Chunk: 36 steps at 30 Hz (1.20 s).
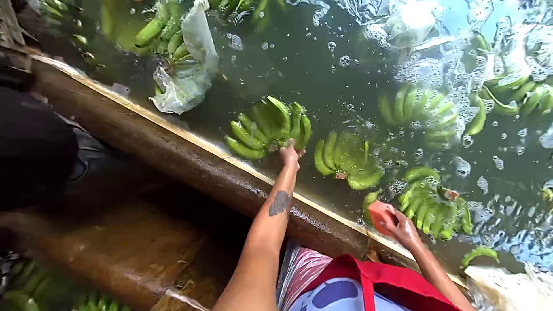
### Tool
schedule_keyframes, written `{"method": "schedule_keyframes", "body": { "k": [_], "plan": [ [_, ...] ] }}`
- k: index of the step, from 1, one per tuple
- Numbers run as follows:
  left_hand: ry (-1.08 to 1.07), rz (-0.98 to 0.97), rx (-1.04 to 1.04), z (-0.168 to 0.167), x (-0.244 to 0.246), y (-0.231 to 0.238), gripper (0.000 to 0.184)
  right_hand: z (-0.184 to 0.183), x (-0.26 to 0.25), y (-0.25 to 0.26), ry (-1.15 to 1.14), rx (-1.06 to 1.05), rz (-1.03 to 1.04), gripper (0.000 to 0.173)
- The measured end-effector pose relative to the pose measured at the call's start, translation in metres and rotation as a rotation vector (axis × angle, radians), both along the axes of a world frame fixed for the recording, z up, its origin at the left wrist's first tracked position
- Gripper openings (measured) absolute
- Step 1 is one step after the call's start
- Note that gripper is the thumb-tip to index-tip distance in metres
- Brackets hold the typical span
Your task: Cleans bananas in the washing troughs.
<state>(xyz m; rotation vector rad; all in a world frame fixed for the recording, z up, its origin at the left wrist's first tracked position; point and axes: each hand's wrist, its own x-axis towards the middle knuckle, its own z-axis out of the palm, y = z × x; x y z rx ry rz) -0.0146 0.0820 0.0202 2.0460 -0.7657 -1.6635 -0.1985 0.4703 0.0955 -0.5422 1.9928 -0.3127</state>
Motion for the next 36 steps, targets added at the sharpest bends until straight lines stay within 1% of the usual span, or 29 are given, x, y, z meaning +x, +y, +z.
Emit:
{"method": "schedule_keyframes", "body": {
  "k": [1,2,3,4,5,6,7,8,9,11,12,14,15,16,18,19,20,22,23,24,25,26,27,28,30,32,34,36],
  "plan": [
    [-0.015,-0.196,0.016,0.014,0.004,0.014,0.054,0.000,-0.001,-0.019,0.009,-0.073,0.029,0.058],
    [-0.096,-0.431,-0.022,0.027,0.012,0.029,0.051,0.002,-0.002,-0.041,0.012,-0.135,0.042,0.056],
    [-0.255,-0.655,-0.140,0.039,0.022,0.042,0.045,0.005,-0.003,-0.063,0.015,-0.185,0.051,0.056],
    [-0.432,-0.830,-0.320,0.047,0.032,0.052,0.040,0.006,-0.005,-0.084,0.024,-0.226,0.066,0.057],
    [-0.559,-0.949,-0.490,0.048,0.040,0.056,0.044,0.007,-0.007,-0.104,0.047,-0.262,0.087,0.058],
    [-0.622,-1.052,-0.580,0.044,0.045,0.053,0.057,0.006,-0.008,-0.121,0.077,-0.284,0.114,0.059],
    [-0.639,-1.150,-0.600,0.033,0.046,0.048,0.073,0.003,-0.009,-0.136,0.112,-0.287,0.143,0.060],
    [-0.645,-1.247,-0.569,0.018,0.043,0.041,0.084,-0.003,-0.009,-0.148,0.144,-0.268,0.175,0.062],
    [-0.650,-1.330,-0.532,0.002,0.037,0.033,0.086,-0.012,-0.010,-0.156,0.165,-0.228,0.204,0.063],
    [-0.664,-1.460,-0.418,-0.018,0.016,0.019,0.072,-0.035,-0.014,-0.163,0.189,-0.120,0.235,0.062],
    [-0.667,-1.505,-0.318,-0.023,0.002,0.016,0.071,-0.049,-0.019,-0.160,0.203,-0.058,0.233,0.060],
    [-0.649,-1.481,-0.202,-0.025,-0.027,0.018,0.070,-0.072,-0.033,-0.151,0.217,0.069,0.151,0.055],
    [-0.628,-1.422,-0.185,-0.022,-0.043,0.021,0.066,-0.079,-0.039,-0.152,0.213,0.113,0.058,0.054],
    [-0.608,-1.347,-0.178,-0.017,-0.061,0.024,0.059,-0.080,-0.043,-0.160,0.215,0.105,-0.035,0.052],
    [-0.560,-1.203,-0.119,-0.007,-0.093,0.033,0.055,-0.064,-0.032,-0.188,0.211,-0.006,-0.171,0.047],
    [-0.505,-1.123,-0.102,-0.006,-0.105,0.037,0.054,-0.054,-0.024,-0.206,0.199,-0.089,-0.195,0.047],
    [-0.417,-1.032,-0.094,-0.010,-0.111,0.041,0.054,-0.043,-0.017,-0.223,0.194,-0.165,-0.177,0.046],
    [-0.128,-0.768,-0.042,-0.016,-0.101,0.051,0.048,-0.032,-0.018,-0.249,0.223,-0.243,-0.087,0.046],
    [-0.011,-0.670,0.055,-0.007,-0.088,0.053,0.048,-0.037,-0.026,-0.252,0.242,-0.238,-0.073,0.046],
    [0.034,-0.583,0.125,0.003,-0.077,0.052,0.045,-0.046,-0.039,-0.250,0.254,-0.206,-0.092,0.048],
    [0.110,-0.496,0.150,0.005,-0.064,0.048,0.040,-0.055,-0.056,-0.243,0.272,-0.180,-0.127,0.050],
    [0.252,-0.401,0.169,-0.004,-0.048,0.047,0.034,-0.065,-0.072,-0.234,0.297,-0.144,-0.148,0.050],
    [0.435,-0.315,0.216,-0.013,-0.034,0.049,0.035,-0.075,-0.087,-0.221,0.312,-0.094,-0.143,0.050],
    [0.587,-0.234,0.288,-0.020,-0.022,0.052,0.044,-0.082,-0.099,-0.208,0.303,-0.045,-0.130,0.050],
    [0.675,-0.103,0.383,-0.022,-0.011,0.054,0.057,-0.095,-0.114,-0.183,0.264,-0.023,-0.159,0.053],
    [0.654,-0.097,0.399,-0.022,-0.005,0.052,0.062,-0.102,-0.114,-0.165,0.246,-0.024,-0.235,0.052],
    [0.704,-0.167,0.382,-0.027,-0.002,0.046,0.058,-0.111,-0.106,-0.150,0.290,-0.023,-0.293,0.050],
    [0.737,-0.208,0.370,-0.034,-0.005,0.043,0.051,-0.128,-0.100,-0.130,0.309,0.012,-0.318,0.056]
  ]
}}
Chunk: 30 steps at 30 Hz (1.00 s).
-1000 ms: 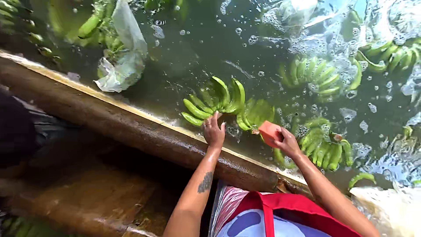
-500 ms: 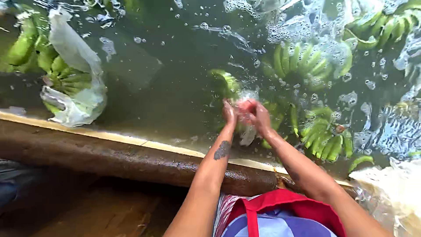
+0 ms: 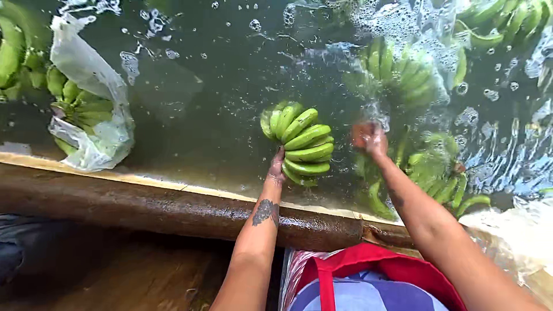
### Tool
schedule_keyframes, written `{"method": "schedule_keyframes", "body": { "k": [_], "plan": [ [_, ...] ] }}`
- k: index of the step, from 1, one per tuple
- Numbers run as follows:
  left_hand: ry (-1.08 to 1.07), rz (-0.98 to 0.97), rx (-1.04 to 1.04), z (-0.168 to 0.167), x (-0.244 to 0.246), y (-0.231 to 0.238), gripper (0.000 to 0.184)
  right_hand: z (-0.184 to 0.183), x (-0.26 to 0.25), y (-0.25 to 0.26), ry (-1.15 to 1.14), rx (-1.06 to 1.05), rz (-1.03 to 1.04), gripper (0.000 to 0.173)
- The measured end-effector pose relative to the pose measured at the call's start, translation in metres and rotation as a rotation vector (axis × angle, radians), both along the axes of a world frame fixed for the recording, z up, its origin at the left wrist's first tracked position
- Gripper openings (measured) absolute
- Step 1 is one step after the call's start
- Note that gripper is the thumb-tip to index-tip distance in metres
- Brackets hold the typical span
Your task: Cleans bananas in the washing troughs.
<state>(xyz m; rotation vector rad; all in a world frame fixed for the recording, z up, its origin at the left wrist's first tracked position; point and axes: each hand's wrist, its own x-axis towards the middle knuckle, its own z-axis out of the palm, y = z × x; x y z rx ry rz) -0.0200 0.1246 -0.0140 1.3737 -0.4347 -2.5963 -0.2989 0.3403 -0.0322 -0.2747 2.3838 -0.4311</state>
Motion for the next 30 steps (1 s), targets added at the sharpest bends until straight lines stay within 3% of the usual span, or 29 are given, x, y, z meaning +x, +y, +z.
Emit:
{"method": "schedule_keyframes", "body": {
  "k": [4,15,17,19,21,23,26,30],
  "plan": [
    [-0.081,0.003,-0.051,-0.010,-0.011,-0.001,0.046,-0.004,0.005,0.023,-0.032,0.106,0.052,0.066],
    [-0.003,-0.060,-0.055,-0.004,-0.034,-0.021,0.053,0.005,0.000,0.041,-0.012,0.081,0.028,0.065],
    [-0.016,-0.066,-0.065,0.005,-0.033,-0.012,0.066,0.009,0.005,0.045,0.099,0.041,0.022,0.078],
    [-0.122,-0.114,-0.054,0.012,-0.034,0.004,0.064,0.016,0.013,0.043,0.238,0.010,-0.022,0.100],
    [-0.263,-0.135,-0.086,0.011,-0.046,0.017,0.048,0.029,0.027,0.038,0.305,-0.035,-0.053,0.090],
    [-0.311,-0.175,-0.200,0.008,-0.064,0.024,0.049,0.047,0.043,0.031,0.308,-0.127,-0.016,0.063],
    [-0.421,-0.397,-0.409,0.015,-0.083,0.033,0.073,0.070,0.068,0.018,0.227,-0.269,0.133,0.035],
    [-0.534,-0.688,-0.714,0.019,-0.080,0.044,0.106,0.095,0.083,-0.006,-0.310,-0.245,0.171,0.036]
  ]
}}
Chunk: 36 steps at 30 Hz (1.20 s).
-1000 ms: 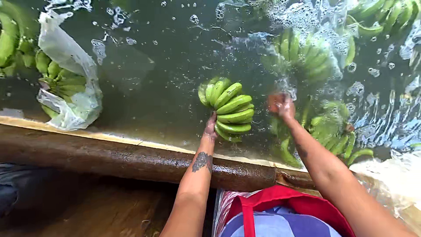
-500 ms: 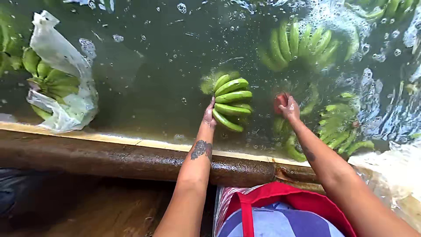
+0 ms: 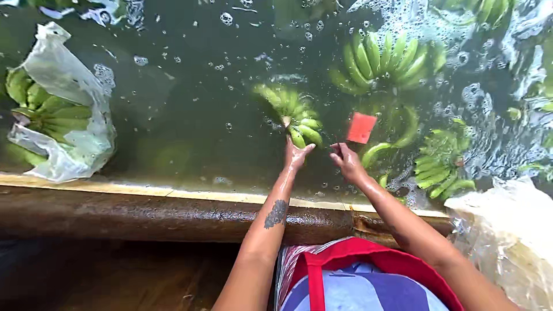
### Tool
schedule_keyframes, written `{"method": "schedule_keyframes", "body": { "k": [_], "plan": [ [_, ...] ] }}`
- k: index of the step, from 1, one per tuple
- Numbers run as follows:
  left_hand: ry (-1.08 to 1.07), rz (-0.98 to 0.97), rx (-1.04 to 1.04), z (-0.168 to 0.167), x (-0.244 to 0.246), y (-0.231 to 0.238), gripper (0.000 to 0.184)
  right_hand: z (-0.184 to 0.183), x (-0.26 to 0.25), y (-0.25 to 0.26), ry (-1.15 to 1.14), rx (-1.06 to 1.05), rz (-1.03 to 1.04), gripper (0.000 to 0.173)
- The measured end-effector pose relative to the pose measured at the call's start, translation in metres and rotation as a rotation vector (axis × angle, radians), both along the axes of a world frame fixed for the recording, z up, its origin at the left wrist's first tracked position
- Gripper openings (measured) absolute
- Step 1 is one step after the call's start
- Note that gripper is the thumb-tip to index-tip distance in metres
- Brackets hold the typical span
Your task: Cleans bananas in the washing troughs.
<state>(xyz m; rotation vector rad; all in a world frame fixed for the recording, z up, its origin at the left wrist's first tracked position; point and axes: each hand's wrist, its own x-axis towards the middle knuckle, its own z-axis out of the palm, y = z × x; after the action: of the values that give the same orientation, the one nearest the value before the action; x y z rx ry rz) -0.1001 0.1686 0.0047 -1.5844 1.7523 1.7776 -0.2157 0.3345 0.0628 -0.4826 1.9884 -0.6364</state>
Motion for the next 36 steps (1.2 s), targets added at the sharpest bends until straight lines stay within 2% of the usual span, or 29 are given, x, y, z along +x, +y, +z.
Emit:
{"method": "schedule_keyframes", "body": {
  "k": [1,3,9,14,19,26,30,32,36],
  "plan": [
    [-0.017,-0.088,-0.074,0.001,0.006,0.003,0.107,0.002,0.002,-0.003,-0.120,0.045,0.023,0.041],
    [-0.040,-0.238,-0.222,0.002,0.019,0.005,0.098,0.002,0.006,-0.009,-0.253,0.131,0.070,0.046],
    [-0.019,-0.681,-0.587,0.003,0.039,-0.001,0.081,0.001,0.010,-0.020,-0.434,0.272,0.184,0.041],
    [0.117,-0.873,-0.778,-0.010,0.048,-0.008,0.071,-0.004,0.009,-0.023,-0.574,0.311,0.129,0.036],
    [0.170,-0.990,-0.785,-0.009,0.051,-0.017,0.071,-0.013,0.004,-0.024,-0.752,0.277,-0.004,0.031],
    [0.235,-1.046,-0.815,-0.022,0.055,-0.010,0.060,-0.018,-0.001,-0.021,-0.825,0.253,-0.069,0.031],
    [0.239,-1.070,-0.837,-0.027,0.054,-0.005,0.054,-0.015,0.003,-0.023,-0.956,0.244,-0.320,0.026],
    [0.234,-1.079,-0.833,-0.026,0.053,-0.002,0.050,-0.009,0.003,-0.029,-0.949,0.285,-0.377,0.022],
    [0.176,-1.125,-0.759,-0.017,0.050,0.004,0.059,-0.016,0.004,-0.025,-0.850,0.285,-0.312,0.018]
  ]
}}
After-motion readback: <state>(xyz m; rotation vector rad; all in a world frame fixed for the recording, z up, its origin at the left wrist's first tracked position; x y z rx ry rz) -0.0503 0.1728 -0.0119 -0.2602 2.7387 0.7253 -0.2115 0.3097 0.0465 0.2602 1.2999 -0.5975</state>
